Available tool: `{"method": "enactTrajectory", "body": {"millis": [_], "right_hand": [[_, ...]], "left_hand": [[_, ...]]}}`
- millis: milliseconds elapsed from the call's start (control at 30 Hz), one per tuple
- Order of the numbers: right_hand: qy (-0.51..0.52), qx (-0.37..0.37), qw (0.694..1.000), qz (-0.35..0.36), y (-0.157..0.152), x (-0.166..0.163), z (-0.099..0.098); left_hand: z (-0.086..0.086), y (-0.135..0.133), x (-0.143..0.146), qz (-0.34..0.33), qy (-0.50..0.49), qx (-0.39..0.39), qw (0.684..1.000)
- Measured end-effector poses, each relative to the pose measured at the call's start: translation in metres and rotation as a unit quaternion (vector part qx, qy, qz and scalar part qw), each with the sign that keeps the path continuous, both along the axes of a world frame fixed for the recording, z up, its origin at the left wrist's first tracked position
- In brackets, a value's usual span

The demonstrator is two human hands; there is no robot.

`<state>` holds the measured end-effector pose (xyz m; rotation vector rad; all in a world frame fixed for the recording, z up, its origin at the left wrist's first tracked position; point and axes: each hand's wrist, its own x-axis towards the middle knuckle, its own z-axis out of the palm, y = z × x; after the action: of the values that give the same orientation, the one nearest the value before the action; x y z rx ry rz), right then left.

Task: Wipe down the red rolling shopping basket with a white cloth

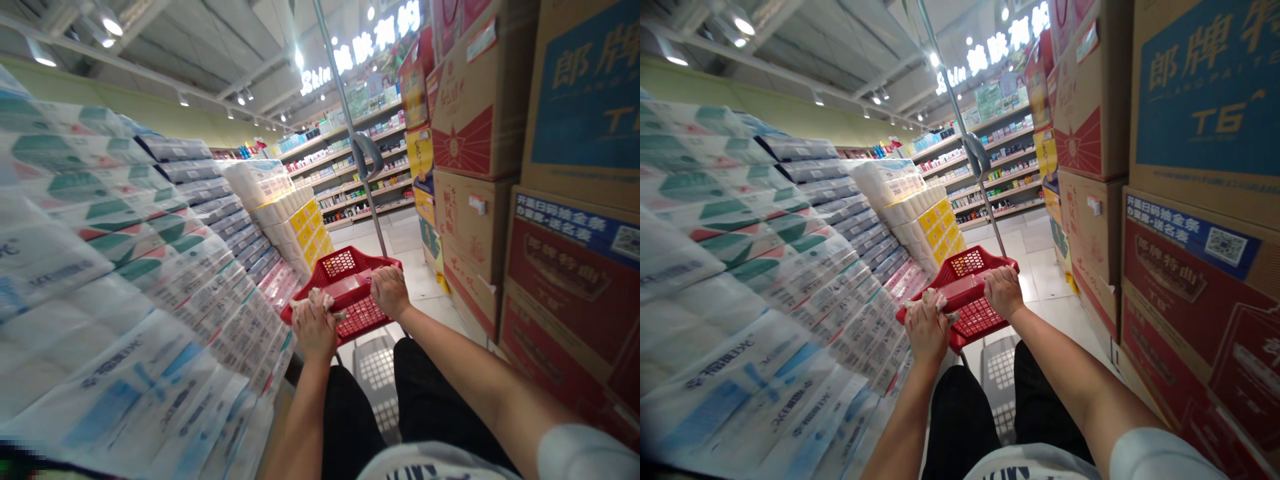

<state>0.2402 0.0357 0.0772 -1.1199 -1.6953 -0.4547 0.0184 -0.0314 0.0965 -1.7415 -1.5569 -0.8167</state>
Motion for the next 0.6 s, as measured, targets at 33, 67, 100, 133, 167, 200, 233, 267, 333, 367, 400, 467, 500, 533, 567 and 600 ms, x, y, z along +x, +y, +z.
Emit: {"method": "enactTrajectory", "body": {"millis": [33,67,100,133,167,200,233,267,333,367,400,467,500,533,567,600], "right_hand": [[0.0,-0.001,1.0,0.0,0.0,0.0,0.0],[-0.002,-0.001,1.0,0.003,0.0,0.001,0.001],[-0.004,-0.001,1.0,0.007,0.0,0.001,0.001],[-0.005,0.0,1.0,0.011,0.0,0.002,0.001],[-0.006,0.001,1.0,0.014,0.0,0.002,0.001],[-0.004,0.002,1.0,0.015,0.0,0.002,0.001],[-0.002,0.001,1.0,0.014,0.0,0.002,0.001],[0.0,0.0,1.0,0.013,0.0,0.002,0.001],[0.003,-0.001,1.0,0.01,0.001,0.002,0.0],[0.003,0.0,1.0,0.01,0.001,0.002,0.0],[0.0,0.002,1.0,0.012,0.002,0.002,0.0],[-0.005,0.004,1.0,0.015,0.002,0.003,-0.001],[-0.007,0.003,1.0,0.015,0.003,0.003,-0.001],[-0.006,0.003,1.0,0.014,0.003,0.003,-0.001],[-0.004,0.003,1.0,0.011,0.002,0.003,-0.001],[-0.002,0.004,1.0,0.009,0.002,0.003,-0.001]], "left_hand": [[0.0,0.0,-0.002,-0.013,0.005,-0.002,1.0],[0.0,0.0,-0.005,-0.015,0.0,0.001,1.0],[0.0,0.0,-0.008,-0.008,-0.013,0.006,1.0],[0.0,0.0,-0.012,0.011,-0.035,0.015,0.999],[0.0,0.001,-0.014,0.029,-0.054,0.022,0.998],[0.0,0.001,-0.016,0.043,-0.065,0.028,0.997],[-0.001,0.002,-0.017,0.049,-0.065,0.032,0.996],[-0.002,0.002,-0.017,0.046,-0.053,0.031,0.997],[-0.003,0.002,-0.017,0.024,-0.013,0.024,0.999],[-0.003,0.002,-0.018,0.011,0.004,0.019,1.0],[-0.003,0.002,-0.02,0.001,0.012,0.015,1.0],[-0.001,0.004,-0.025,-0.007,0.0,0.016,1.0],[-0.001,0.004,-0.028,-0.005,-0.015,0.02,1.0],[0.0,0.005,-0.031,0.001,-0.027,0.024,0.999],[0.0,0.005,-0.033,0.009,-0.029,0.027,0.999],[0.0,0.005,-0.034,0.015,-0.021,0.027,0.999]]}}
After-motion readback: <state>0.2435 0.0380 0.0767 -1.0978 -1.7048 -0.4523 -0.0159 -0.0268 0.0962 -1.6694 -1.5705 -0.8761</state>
